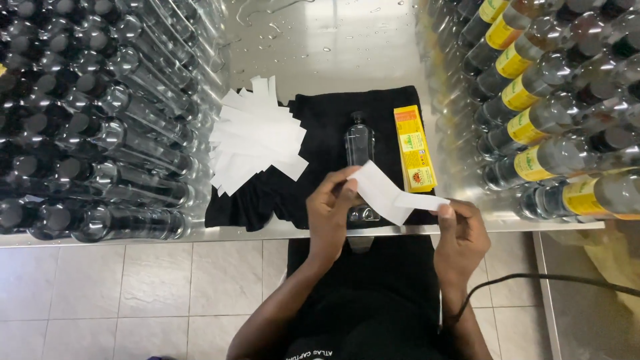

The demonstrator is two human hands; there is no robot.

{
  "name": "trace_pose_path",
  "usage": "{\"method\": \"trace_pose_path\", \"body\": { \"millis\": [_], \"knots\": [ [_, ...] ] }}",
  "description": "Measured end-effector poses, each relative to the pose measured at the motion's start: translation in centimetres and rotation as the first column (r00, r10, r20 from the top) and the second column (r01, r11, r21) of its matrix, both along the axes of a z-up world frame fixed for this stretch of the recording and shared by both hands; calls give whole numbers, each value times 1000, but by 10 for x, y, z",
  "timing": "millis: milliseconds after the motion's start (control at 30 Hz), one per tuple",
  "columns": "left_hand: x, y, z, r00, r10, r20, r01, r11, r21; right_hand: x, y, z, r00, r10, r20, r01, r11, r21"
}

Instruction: Manually peeling adhesive labels from a backing sheet and applying them to plastic bottles at a production station.

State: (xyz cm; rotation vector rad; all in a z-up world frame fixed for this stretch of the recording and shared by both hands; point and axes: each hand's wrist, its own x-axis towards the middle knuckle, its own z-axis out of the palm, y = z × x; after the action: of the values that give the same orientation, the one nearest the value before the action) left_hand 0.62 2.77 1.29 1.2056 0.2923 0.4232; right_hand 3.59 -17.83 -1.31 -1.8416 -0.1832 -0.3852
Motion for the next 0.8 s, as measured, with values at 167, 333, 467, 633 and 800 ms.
{"method": "trace_pose_path", "body": {
  "millis": [167,333,467,633,800],
  "knots": [
    [10,20,7,979,181,-98,-176,983,54,-5,-28,4,958,169,-233,-225,945,-238],
    [8,5,1,991,131,24,-132,986,101,1,-13,39,999,21,49,-19,999,-44],
    [4,-4,3,999,15,46,-22,986,167,14,-1,53,953,261,151,-263,965,-6],
    [-4,-10,8,990,-73,123,34,954,298,16,12,51,934,331,134,-346,932,111],
    [-6,-14,9,979,-140,149,74,922,380,14,20,41,929,368,-33,-349,904,247]
  ]
}}
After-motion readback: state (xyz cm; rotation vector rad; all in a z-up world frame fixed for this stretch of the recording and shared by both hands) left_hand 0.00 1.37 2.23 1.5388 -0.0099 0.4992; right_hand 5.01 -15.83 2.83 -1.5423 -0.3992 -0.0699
